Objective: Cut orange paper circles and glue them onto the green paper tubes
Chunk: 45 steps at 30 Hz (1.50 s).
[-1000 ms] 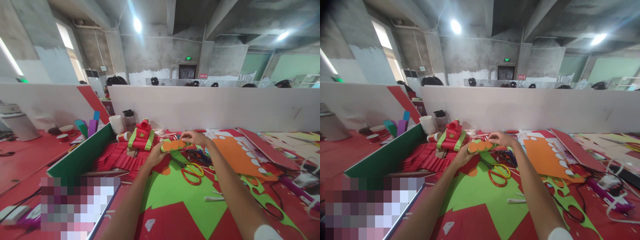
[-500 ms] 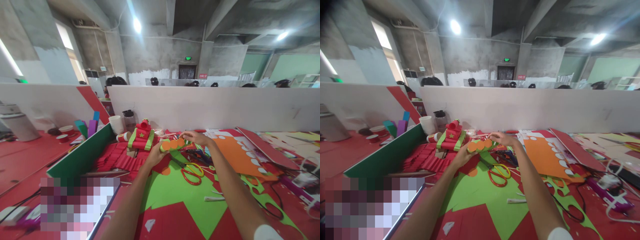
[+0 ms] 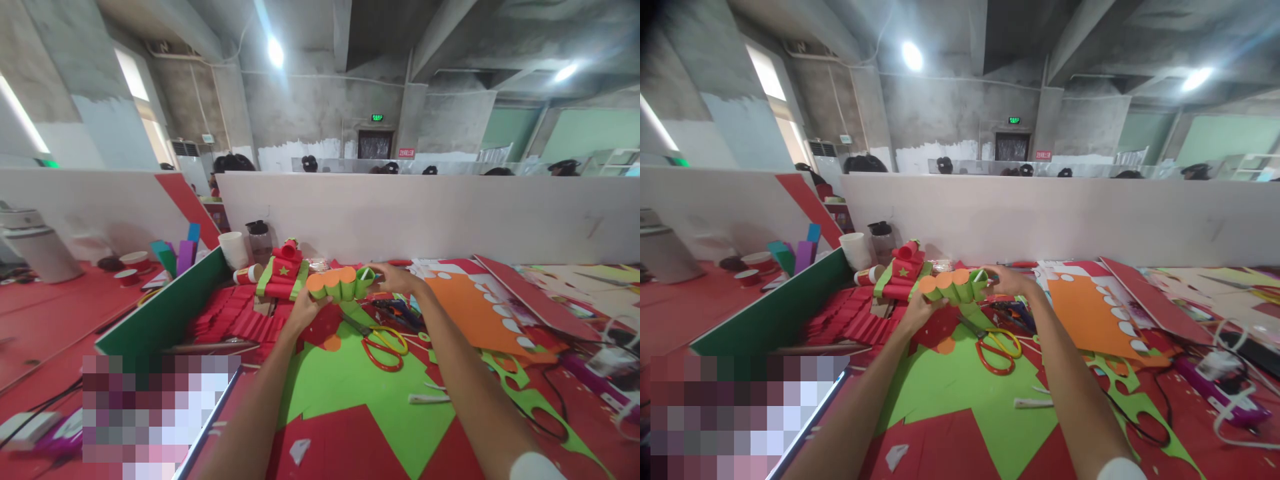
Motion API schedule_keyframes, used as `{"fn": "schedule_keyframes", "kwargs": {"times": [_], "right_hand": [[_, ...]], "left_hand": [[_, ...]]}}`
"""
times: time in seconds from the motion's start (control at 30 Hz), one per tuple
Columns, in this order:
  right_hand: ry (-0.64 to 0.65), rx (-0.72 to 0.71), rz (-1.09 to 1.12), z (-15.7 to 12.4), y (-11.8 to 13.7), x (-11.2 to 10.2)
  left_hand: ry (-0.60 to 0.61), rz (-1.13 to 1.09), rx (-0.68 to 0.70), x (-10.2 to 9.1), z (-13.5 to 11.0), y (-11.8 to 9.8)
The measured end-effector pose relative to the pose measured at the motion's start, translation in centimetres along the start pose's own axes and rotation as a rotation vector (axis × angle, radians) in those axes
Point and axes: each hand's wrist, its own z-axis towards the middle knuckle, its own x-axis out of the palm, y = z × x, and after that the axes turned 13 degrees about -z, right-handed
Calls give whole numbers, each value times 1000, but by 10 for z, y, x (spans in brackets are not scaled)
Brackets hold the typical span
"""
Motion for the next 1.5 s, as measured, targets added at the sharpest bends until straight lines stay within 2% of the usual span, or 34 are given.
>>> {"fn": "schedule_keyframes", "kwargs": {"times": [0.13, 0.37, 0.63, 0.77, 0.9, 0.97, 1.23, 1.5], "right_hand": [[-23, -27, -25, 3, 4, 5], [-104, -35, -87, 8, 4, 9], [-94, -13, 24, 12, -3, 12], [-136, 23, -45, 5, -2, 1], [-349, 153, -172, -6, 0, -19], [-411, 188, -221, -11, 2, -27], [-292, 163, -127, -21, 15, -36], [-420, 297, -194, -24, 1, -36]], "left_hand": [[-42, -50, -12, -1, 0, 2], [-83, -117, 82, 0, 4, 2], [-81, -195, 35, -4, 4, 2], [-93, -164, 44, -5, 5, -7], [-102, -160, 56, -7, 6, -12], [-98, -161, 45, -8, 6, -10], [-111, -82, 26, -9, 2, 5], [-128, -93, 25, -10, 4, 8]]}}
